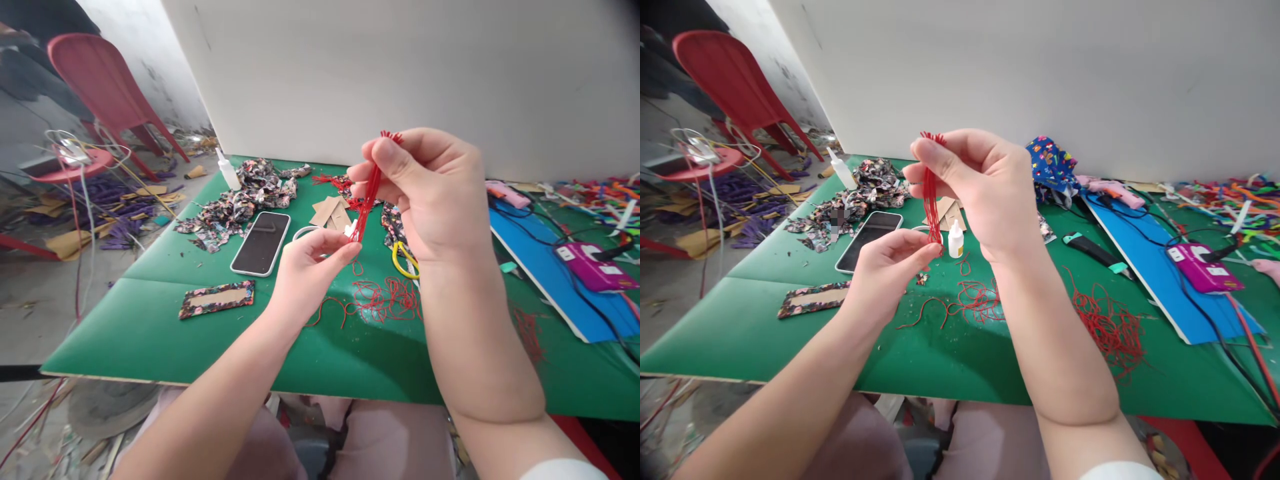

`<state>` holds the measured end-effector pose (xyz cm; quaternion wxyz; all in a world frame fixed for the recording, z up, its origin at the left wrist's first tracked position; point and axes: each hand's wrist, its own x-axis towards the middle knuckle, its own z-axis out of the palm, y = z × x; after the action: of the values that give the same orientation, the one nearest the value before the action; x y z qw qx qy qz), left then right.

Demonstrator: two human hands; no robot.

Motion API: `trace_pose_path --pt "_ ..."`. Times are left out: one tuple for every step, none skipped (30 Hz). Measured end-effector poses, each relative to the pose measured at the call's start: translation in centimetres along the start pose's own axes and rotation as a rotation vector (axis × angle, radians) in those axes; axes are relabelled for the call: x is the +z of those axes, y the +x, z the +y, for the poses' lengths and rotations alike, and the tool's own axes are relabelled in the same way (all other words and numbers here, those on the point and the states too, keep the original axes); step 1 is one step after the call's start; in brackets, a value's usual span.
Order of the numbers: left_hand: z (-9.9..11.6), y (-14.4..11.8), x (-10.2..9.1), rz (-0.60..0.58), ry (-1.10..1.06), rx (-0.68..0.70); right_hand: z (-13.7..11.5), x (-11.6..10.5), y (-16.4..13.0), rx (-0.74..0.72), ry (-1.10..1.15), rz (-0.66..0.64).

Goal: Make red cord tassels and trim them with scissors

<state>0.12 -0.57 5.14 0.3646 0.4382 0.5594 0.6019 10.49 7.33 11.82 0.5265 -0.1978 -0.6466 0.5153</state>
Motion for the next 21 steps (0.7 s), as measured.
trace_pose_path --pt "0.0 0.0 -0.1 -0.014 -0.004 -0.009 0.1 -0.1 0.1 0.005 -0.024 0.01" --pt "0.0 0.0 -0.2 -0.027 -0.012 -0.018 0.2 -0.2 0.2 0.012 -0.05 0.02" --pt "0.0 0.0 -0.3 -0.04 -0.026 -0.03 0.3 -0.3 0.3 0.017 -0.073 0.029" --pt "0.0 0.0 -0.4 -0.052 -0.048 -0.046 0.5 -0.4 0.4 0.017 -0.088 0.037" --pt "0.0 0.1 -0.5 -0.064 -0.079 -0.066 0.7 -0.6 0.5 0.014 -0.093 0.042" --pt "0.0 0.1 -0.6 -0.078 -0.116 -0.091 0.8 -0.7 0.6 0.01 -0.093 0.044" --pt "0.0 0.1 -0.6 -0.092 -0.156 -0.119 1.0 -0.8 0.7 0.007 -0.09 0.045" --pt "-0.1 0.1 -0.7 -0.108 -0.195 -0.147 1.1 -0.8 0.8 0.004 -0.085 0.045" --pt "-0.1 0.2 -0.7 -0.126 -0.227 -0.173 1.2 -0.9 0.8 0.004 -0.082 0.045" --pt "-0.1 0.2 -0.8 -0.138 -0.253 -0.193 1.3 -0.9 0.9 0.006 -0.081 0.045" --pt "-0.1 0.2 -0.8 -0.148 -0.272 -0.209 1.4 -1.0 0.9 0.009 -0.083 0.046" --pt "-0.1 0.2 -0.8 -0.152 -0.284 -0.219 1.4 -1.0 0.9 0.012 -0.086 0.048" --pt "-0.1 0.3 -0.8 -0.156 -0.29 -0.224 1.4 -1.0 0.9 0.015 -0.089 0.05" --pt "-0.2 0.3 -0.8 -0.157 -0.289 -0.225 1.4 -1.0 0.9 0.015 -0.09 0.051" --pt "-0.2 0.3 -0.8 -0.156 -0.28 -0.22 1.4 -1.0 0.9 0.014 -0.089 0.052" --pt "-0.2 0.3 -0.8 -0.15 -0.261 -0.211 1.3 -1.0 0.9 0.013 -0.089 0.052" --pt "-0.2 0.3 -0.8 -0.143 -0.231 -0.199 1.3 -1.0 0.9 0.012 -0.089 0.05" --pt "-0.2 0.3 -0.8 -0.136 -0.191 -0.186 1.3 -1.0 0.9 0.013 -0.09 0.049" --pt "-0.1 0.3 -0.8 -0.127 -0.146 -0.17 1.3 -1.0 0.9 0.014 -0.091 0.049" --pt "-0.2 0.3 -0.8 -0.117 -0.099 -0.151 1.3 -1.0 0.9 0.015 -0.09 0.049" --pt "-0.2 0.3 -0.8 -0.109 -0.054 -0.128 1.3 -1.0 0.9 0.016 -0.087 0.049"
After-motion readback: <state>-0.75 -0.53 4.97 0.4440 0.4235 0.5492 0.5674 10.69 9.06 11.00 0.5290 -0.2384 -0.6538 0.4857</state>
